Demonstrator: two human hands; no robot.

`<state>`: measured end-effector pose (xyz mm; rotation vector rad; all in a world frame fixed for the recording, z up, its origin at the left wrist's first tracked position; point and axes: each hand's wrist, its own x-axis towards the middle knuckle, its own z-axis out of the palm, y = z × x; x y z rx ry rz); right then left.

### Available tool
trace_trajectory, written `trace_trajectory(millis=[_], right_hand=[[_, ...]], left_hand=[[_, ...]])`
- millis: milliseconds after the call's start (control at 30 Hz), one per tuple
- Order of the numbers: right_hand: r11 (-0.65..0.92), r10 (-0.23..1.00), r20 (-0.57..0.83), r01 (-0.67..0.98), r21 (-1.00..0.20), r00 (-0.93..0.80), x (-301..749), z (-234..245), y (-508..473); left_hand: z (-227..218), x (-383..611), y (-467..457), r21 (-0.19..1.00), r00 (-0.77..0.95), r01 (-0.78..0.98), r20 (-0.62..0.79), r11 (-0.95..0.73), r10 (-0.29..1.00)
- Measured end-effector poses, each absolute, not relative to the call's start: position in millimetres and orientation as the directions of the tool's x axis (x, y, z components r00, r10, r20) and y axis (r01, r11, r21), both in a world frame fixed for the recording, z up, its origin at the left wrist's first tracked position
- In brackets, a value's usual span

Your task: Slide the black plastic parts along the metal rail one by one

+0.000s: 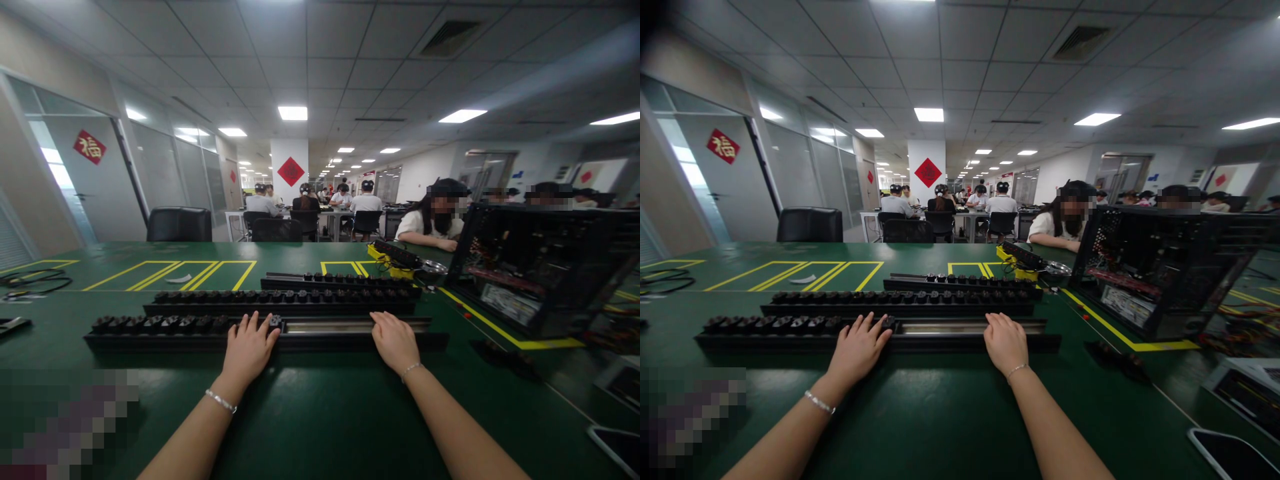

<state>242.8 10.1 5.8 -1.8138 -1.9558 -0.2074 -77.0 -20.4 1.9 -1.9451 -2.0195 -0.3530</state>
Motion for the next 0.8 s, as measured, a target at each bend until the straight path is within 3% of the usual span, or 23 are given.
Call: trace_trajectory(millis=[800], right_hand=[[0.116,0.912,0.41,0.973,-0.201,-0.024,243,5,10]], left_hand=[[3,-65,-24,-0.055,0.041,0.998,0.377,-0.021,0.925]])
